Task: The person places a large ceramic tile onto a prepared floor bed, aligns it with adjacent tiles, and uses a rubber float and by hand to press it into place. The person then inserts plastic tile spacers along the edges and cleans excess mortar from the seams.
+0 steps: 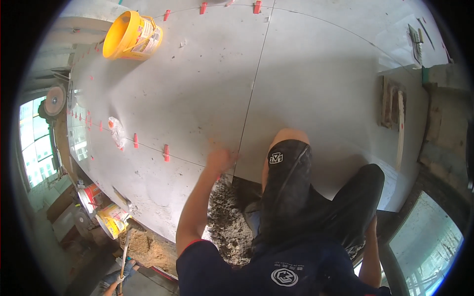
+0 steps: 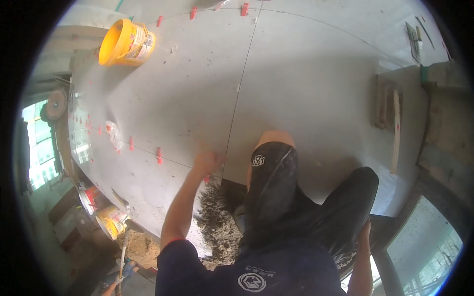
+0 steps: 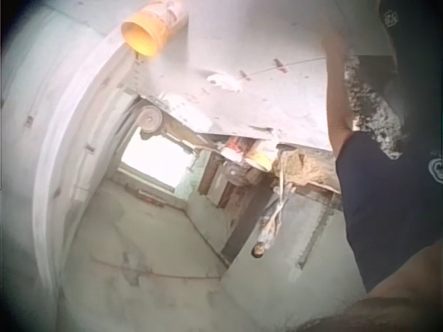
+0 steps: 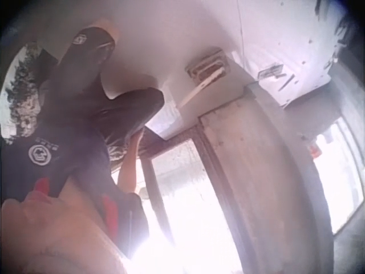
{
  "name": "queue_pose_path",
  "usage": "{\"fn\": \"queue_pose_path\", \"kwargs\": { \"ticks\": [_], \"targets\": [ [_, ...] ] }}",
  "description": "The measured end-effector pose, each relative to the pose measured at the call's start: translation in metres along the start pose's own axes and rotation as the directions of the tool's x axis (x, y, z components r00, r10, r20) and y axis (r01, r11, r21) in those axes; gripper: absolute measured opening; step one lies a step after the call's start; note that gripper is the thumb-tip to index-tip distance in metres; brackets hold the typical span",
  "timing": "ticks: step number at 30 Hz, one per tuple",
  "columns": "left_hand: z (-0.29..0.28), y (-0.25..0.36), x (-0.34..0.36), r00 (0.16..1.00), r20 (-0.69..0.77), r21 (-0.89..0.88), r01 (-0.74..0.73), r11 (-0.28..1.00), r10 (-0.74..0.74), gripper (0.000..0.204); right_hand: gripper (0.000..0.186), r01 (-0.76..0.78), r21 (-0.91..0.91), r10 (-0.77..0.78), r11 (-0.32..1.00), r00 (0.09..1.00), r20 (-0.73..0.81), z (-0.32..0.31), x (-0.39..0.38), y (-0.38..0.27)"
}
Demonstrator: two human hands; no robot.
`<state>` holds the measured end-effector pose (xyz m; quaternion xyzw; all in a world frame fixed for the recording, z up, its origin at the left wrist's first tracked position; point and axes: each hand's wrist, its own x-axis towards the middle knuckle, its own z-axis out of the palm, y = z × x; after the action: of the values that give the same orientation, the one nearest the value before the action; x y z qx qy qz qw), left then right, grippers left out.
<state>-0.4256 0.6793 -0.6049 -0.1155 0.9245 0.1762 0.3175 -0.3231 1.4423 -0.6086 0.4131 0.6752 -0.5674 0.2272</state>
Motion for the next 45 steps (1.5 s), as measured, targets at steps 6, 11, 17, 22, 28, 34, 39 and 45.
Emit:
{"fn": "queue_pose_path", "kwargs": {
  "ticks": [6, 11, 17, 22, 28, 34, 39, 45],
  "targets": [
    [0.035, -0.001, -0.028, 0.998, -0.021, -0.043, 0.053, 0.998, -0.053, 0.031, 0.033, -0.026, -0.056, 0.026, 0.998, 1.0, 0.001, 0.034, -0.004, -0.023],
    [0.069, -0.025, -0.03, 0.998, -0.061, -0.041, -0.004, 0.999, 0.002, 0.019, 0.028, 0.263, -0.46, -0.297, 0.848, 0.955, -0.001, 0.062, -0.024, -0.058],
    [-0.028, 0.035, -0.003, 0.988, -0.148, -0.082, -0.065, 0.995, 0.052, 0.024, 0.022, 0.191, -0.682, -0.386, 0.706, 0.911, -0.144, 0.104, -0.05, -0.198],
    [-0.07, 0.119, 0.145, 0.754, -0.64, 0.062, -0.144, 0.988, 0.15, 0.044, 0.026, 0.585, -0.601, -0.644, 0.544, 0.751, 0.148, 0.21, 0.016, -0.324],
    [-0.114, 0.226, 0.309, 0.693, -0.704, 0.229, 0.014, 0.973, 0.156, 0.079, 0.055, 0.83, -0.558, -0.574, -0.031, 0.442, 0.689, 0.372, 0.115, -0.387],
    [-0.173, 0.245, 0.386, 0.694, -0.688, 0.222, -0.076, 0.972, 0.211, 0.082, 0.07, 0.826, -0.509, -0.59, -0.242, 0.291, 0.753, 0.451, 0.188, -0.425],
    [-0.173, 0.258, 0.395, 0.729, -0.56, 0.323, -0.246, 0.914, 0.394, 0.079, 0.074, 0.761, -0.647, -0.784, -0.056, 0.368, 0.501, 0.507, 0.265, -0.512],
    [-0.167, 0.342, 0.412, 0.791, -0.521, 0.39, -0.113, 0.914, 0.32, 0.073, 0.072, 0.764, -0.645, -0.846, -0.022, 0.329, 0.419, 0.555, 0.327, -0.594]
  ]
}}
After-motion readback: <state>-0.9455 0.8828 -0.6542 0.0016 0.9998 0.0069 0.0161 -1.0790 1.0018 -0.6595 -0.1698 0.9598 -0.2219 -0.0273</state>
